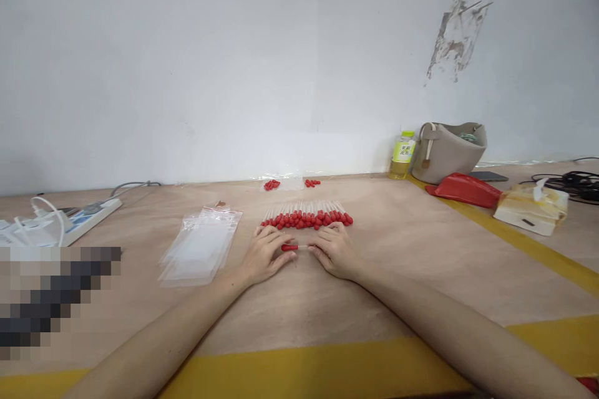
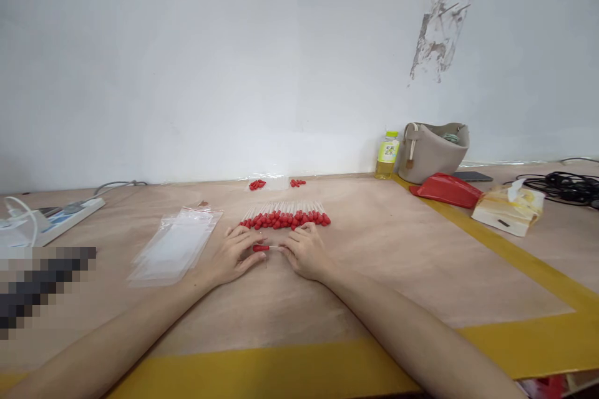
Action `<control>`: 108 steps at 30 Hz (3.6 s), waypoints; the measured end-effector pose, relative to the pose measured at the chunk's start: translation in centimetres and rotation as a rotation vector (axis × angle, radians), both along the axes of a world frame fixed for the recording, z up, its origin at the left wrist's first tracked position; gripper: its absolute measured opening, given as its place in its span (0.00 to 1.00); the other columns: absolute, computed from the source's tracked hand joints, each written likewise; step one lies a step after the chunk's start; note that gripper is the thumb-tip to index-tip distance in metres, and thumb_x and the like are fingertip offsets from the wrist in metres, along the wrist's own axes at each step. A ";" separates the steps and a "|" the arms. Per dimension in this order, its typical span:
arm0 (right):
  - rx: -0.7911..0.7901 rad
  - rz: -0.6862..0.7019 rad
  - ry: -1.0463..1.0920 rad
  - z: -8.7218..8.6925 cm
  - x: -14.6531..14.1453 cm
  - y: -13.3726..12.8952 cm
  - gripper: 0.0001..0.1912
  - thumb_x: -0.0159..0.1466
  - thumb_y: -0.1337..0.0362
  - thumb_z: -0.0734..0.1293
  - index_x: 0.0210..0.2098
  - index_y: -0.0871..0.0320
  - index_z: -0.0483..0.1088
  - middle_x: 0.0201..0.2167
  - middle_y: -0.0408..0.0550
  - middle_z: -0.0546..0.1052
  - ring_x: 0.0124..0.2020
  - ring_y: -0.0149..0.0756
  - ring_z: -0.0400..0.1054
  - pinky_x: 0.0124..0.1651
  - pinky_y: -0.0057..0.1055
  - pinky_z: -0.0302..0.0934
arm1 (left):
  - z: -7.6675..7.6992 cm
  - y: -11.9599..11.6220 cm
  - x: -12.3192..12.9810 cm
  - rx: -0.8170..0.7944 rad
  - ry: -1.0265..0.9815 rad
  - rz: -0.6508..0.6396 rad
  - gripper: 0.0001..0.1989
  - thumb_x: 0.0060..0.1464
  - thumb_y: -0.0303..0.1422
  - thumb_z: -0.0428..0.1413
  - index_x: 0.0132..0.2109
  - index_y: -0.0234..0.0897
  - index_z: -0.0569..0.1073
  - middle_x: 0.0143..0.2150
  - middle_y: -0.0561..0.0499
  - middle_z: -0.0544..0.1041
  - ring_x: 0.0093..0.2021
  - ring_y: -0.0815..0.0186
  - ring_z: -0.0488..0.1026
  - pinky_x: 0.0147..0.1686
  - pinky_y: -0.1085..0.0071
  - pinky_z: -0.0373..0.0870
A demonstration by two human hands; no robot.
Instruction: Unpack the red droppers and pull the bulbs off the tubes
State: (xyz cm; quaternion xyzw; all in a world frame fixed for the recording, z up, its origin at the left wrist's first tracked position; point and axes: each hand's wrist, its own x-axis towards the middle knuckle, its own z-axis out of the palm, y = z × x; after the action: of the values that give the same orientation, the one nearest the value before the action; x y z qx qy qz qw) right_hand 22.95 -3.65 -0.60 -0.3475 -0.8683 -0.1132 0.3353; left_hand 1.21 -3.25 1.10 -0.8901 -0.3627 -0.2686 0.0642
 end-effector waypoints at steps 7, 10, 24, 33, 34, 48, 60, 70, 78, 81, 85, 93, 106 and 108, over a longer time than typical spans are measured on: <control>-0.002 0.041 -0.030 0.1 0.1 -0.2 0.15 0.64 0.63 0.56 0.28 0.57 0.71 0.21 0.45 0.71 0.30 0.33 0.58 0.43 0.37 0.44 | -0.1 -0.3 0.1 0.015 0.034 0.034 0.13 0.55 0.41 0.48 0.33 0.41 0.73 0.29 0.51 0.74 0.37 0.64 0.64 0.41 0.64 0.55; -0.005 0.058 -0.013 0.2 0.1 -0.3 0.14 0.63 0.63 0.56 0.28 0.57 0.71 0.20 0.44 0.70 0.30 0.33 0.57 0.43 0.36 0.44 | -0.2 -0.4 -0.1 0.053 0.040 0.020 0.13 0.55 0.40 0.48 0.31 0.40 0.72 0.27 0.51 0.73 0.35 0.65 0.64 0.40 0.65 0.54; -0.080 -0.094 0.191 0.1 0.8 0.3 0.12 0.63 0.64 0.57 0.36 0.56 0.71 0.28 0.46 0.76 0.30 0.32 0.61 0.40 0.35 0.45 | -0.6 1.5 -3.8 -0.077 -0.410 0.311 0.13 0.55 0.37 0.46 0.41 0.39 0.73 0.36 0.48 0.72 0.35 0.66 0.68 0.32 0.70 0.66; 0.008 -0.171 0.069 -0.5 -0.4 0.8 0.09 0.60 0.66 0.58 0.28 0.57 0.69 0.25 0.46 0.74 0.32 0.35 0.62 0.41 0.36 0.44 | -1.1 1.9 -3.1 -0.259 -0.444 0.379 0.11 0.49 0.39 0.50 0.35 0.37 0.69 0.29 0.53 0.72 0.28 0.69 0.68 0.29 0.72 0.66; 0.005 -0.166 0.052 -0.5 -0.4 0.8 0.09 0.60 0.66 0.59 0.28 0.57 0.70 0.25 0.46 0.74 0.33 0.35 0.62 0.42 0.37 0.44 | -1.2 1.9 -3.0 -0.272 -0.438 0.371 0.11 0.48 0.40 0.51 0.34 0.37 0.69 0.28 0.53 0.71 0.27 0.69 0.68 0.28 0.72 0.66; -0.280 -0.179 0.084 0.0 -1.3 0.2 0.16 0.53 0.47 0.64 0.27 0.54 0.71 0.26 0.42 0.72 0.32 0.33 0.62 0.39 0.34 0.45 | -0.9 2.0 -2.7 -0.120 -0.350 0.317 0.12 0.52 0.40 0.49 0.37 0.39 0.71 0.35 0.51 0.73 0.37 0.65 0.68 0.39 0.68 0.65; -0.334 -0.270 0.401 -0.3 0.2 1.3 0.10 0.60 0.60 0.60 0.33 0.55 0.72 0.26 0.44 0.75 0.29 0.34 0.65 0.37 0.32 0.51 | 2.9 6.1 2.4 -0.096 -0.042 0.315 0.12 0.48 0.43 0.53 0.34 0.39 0.71 0.38 0.48 0.69 0.44 0.59 0.63 0.45 0.63 0.58; -0.182 -0.255 0.359 -0.6 0.7 1.4 0.09 0.59 0.62 0.60 0.35 0.55 0.71 0.30 0.45 0.73 0.34 0.34 0.65 0.43 0.36 0.52 | 1.8 6.4 2.8 -0.072 -0.221 0.425 0.10 0.54 0.35 0.47 0.32 0.36 0.69 0.37 0.46 0.72 0.42 0.60 0.66 0.43 0.63 0.61; 0.078 -0.214 0.248 -0.3 0.8 1.1 0.33 0.54 0.50 0.64 0.55 0.57 0.58 0.53 0.56 0.62 0.52 0.46 0.56 0.52 0.42 0.49 | 1.1 0.3 -0.6 0.021 -0.230 0.080 0.07 0.56 0.33 0.47 0.35 0.38 0.69 0.39 0.50 0.73 0.43 0.63 0.67 0.45 0.63 0.60; 0.067 -0.101 0.141 -0.1 0.7 0.8 0.27 0.58 0.51 0.62 0.54 0.54 0.60 0.44 0.51 0.71 0.48 0.41 0.60 0.54 0.43 0.43 | -0.1 -0.1 -0.7 -0.004 -0.277 0.009 0.06 0.56 0.32 0.47 0.37 0.38 0.68 0.39 0.49 0.73 0.43 0.64 0.67 0.46 0.63 0.61; 0.049 -0.039 0.108 -0.3 0.6 0.7 0.16 0.62 0.57 0.59 0.47 0.53 0.67 0.31 0.45 0.75 0.38 0.34 0.63 0.53 0.43 0.40 | -0.7 0.3 -0.3 -0.039 -0.346 -0.059 0.06 0.56 0.31 0.47 0.37 0.37 0.67 0.38 0.48 0.72 0.42 0.64 0.67 0.44 0.64 0.63; 0.082 -0.025 0.009 -0.4 0.0 0.4 0.14 0.63 0.61 0.56 0.29 0.58 0.71 0.25 0.45 0.69 0.33 0.32 0.58 0.47 0.37 0.45 | -0.3 -0.5 0.2 -0.021 -0.187 -0.095 0.15 0.55 0.34 0.49 0.50 0.39 0.65 0.46 0.46 0.71 0.47 0.62 0.64 0.47 0.61 0.60; 0.108 0.098 -0.019 -0.3 -0.1 0.0 0.12 0.63 0.64 0.57 0.28 0.58 0.69 0.23 0.43 0.68 0.31 0.31 0.57 0.44 0.36 0.44 | -0.8 -0.5 0.2 0.056 -0.043 -0.042 0.12 0.57 0.36 0.47 0.29 0.37 0.69 0.30 0.52 0.72 0.35 0.67 0.65 0.43 0.64 0.56; 0.110 0.103 -0.013 -0.4 0.0 0.0 0.12 0.63 0.64 0.57 0.28 0.58 0.69 0.22 0.43 0.68 0.31 0.31 0.57 0.45 0.36 0.44 | -0.9 -0.5 0.1 0.057 -0.043 -0.050 0.12 0.57 0.35 0.46 0.28 0.36 0.68 0.29 0.52 0.71 0.34 0.67 0.65 0.43 0.64 0.56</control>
State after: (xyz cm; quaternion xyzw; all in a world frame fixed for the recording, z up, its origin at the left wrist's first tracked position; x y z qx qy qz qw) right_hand 22.92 -3.63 -0.96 -0.2828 -0.8797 -0.1455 0.3535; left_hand 1.34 -3.72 0.18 -0.8908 -0.3337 -0.2991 0.0749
